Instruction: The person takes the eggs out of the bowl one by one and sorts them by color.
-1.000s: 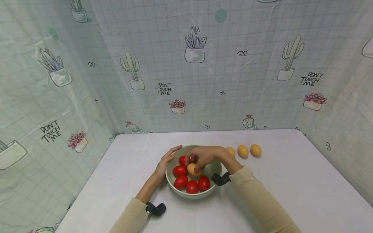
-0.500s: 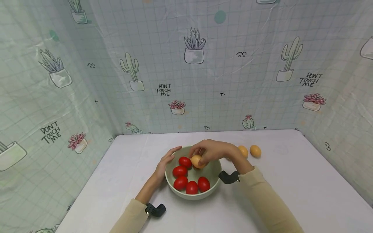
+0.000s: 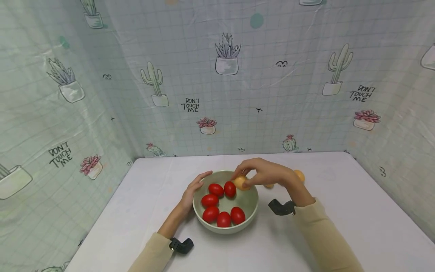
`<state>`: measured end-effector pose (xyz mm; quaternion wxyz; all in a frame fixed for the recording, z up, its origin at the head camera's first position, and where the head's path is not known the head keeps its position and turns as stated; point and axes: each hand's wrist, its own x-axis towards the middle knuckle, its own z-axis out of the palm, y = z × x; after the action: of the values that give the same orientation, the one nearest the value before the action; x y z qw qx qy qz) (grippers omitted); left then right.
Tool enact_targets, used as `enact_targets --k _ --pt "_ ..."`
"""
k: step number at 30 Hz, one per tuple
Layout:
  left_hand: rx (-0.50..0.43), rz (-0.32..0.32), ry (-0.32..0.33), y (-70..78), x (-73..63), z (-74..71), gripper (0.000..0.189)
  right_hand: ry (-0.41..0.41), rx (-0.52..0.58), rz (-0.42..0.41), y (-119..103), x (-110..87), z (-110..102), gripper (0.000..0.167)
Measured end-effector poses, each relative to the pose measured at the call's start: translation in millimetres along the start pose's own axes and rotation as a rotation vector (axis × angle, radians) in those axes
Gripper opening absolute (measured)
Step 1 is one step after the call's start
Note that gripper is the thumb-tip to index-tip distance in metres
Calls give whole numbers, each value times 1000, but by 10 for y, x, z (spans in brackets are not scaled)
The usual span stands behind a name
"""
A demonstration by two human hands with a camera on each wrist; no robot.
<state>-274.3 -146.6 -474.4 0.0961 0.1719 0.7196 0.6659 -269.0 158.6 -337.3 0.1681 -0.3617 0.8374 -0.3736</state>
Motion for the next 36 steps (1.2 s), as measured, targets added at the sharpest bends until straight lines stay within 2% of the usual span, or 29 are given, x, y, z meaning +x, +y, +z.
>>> enact_targets --k 4,11,16,24,36 --pt "-1 14 -5 -10 10 -1 54 44 46 45 13 -126 -35 32" --pt "10 26 -29 -25 42 -6 54 128 32 15 118 -311 -110 32" --pt "26 26 -23 -24 40 -2 54 198 32 32 236 -445 -173 34" --pt "19 -2 6 -17 21 8 53 272 2 30 421 -660 -281 36" --pt "15 -5 10 -14 11 13 53 356 -74 93 607 -948 -403 35"
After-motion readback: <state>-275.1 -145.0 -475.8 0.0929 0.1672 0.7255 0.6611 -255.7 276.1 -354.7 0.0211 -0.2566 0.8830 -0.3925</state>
